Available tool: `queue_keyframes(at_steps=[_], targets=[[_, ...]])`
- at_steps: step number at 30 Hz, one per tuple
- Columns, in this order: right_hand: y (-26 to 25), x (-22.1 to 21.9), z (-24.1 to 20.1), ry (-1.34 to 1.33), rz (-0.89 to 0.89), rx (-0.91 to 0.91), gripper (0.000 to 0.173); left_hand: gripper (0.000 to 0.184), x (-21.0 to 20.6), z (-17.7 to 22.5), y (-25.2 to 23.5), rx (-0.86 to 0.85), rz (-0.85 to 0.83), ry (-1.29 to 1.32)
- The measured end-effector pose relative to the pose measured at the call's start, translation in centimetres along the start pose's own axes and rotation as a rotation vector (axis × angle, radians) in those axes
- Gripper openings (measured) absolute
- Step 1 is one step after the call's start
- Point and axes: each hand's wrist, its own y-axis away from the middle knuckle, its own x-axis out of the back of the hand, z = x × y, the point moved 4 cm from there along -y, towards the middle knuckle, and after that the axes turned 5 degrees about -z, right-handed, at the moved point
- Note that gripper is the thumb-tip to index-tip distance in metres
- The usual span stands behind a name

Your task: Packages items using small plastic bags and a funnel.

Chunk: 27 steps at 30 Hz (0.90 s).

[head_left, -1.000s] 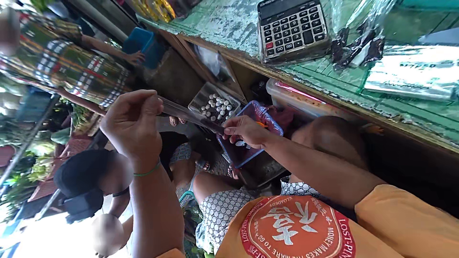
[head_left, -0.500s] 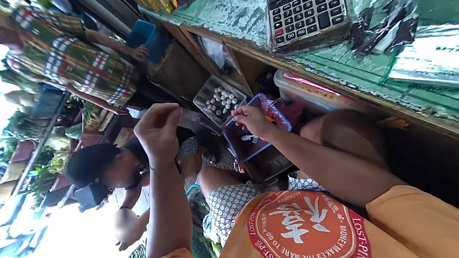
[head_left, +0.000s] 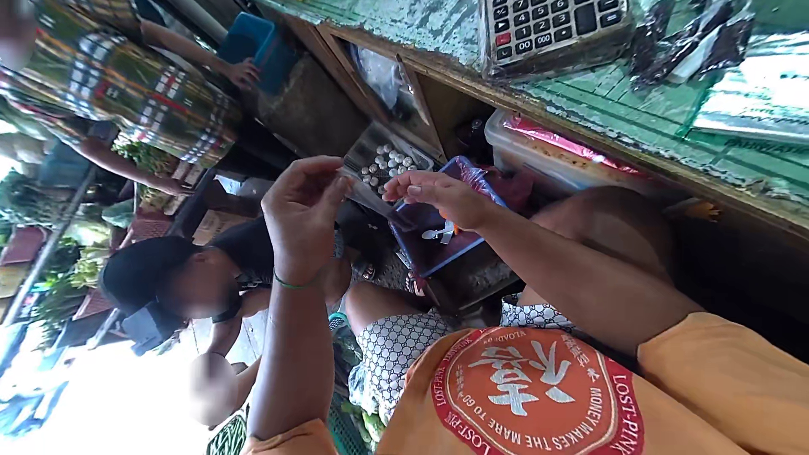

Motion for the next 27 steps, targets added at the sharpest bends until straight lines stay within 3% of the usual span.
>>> queue_keyframes(at_steps=[4, 7, 27], targets=[[0.6, -0.9, 0.5, -0.228, -0.124, -0.094, 0.032, 0.025, 1.0, -0.2, -2.2, -0.022, 0.043, 0.017], [1.0, -1.1, 0.9, -0.332, -0.17, -0.203, 0.03, 0.026, 2.3, -0.6, -2.8, 0.012, 0.089, 0.005], [1.1, -2.7, 1.6, -0.349, -0.177, -0.292, 0.032, 0.022, 3.4, -0.8, -2.9, 0.185, 0.213, -0.046]])
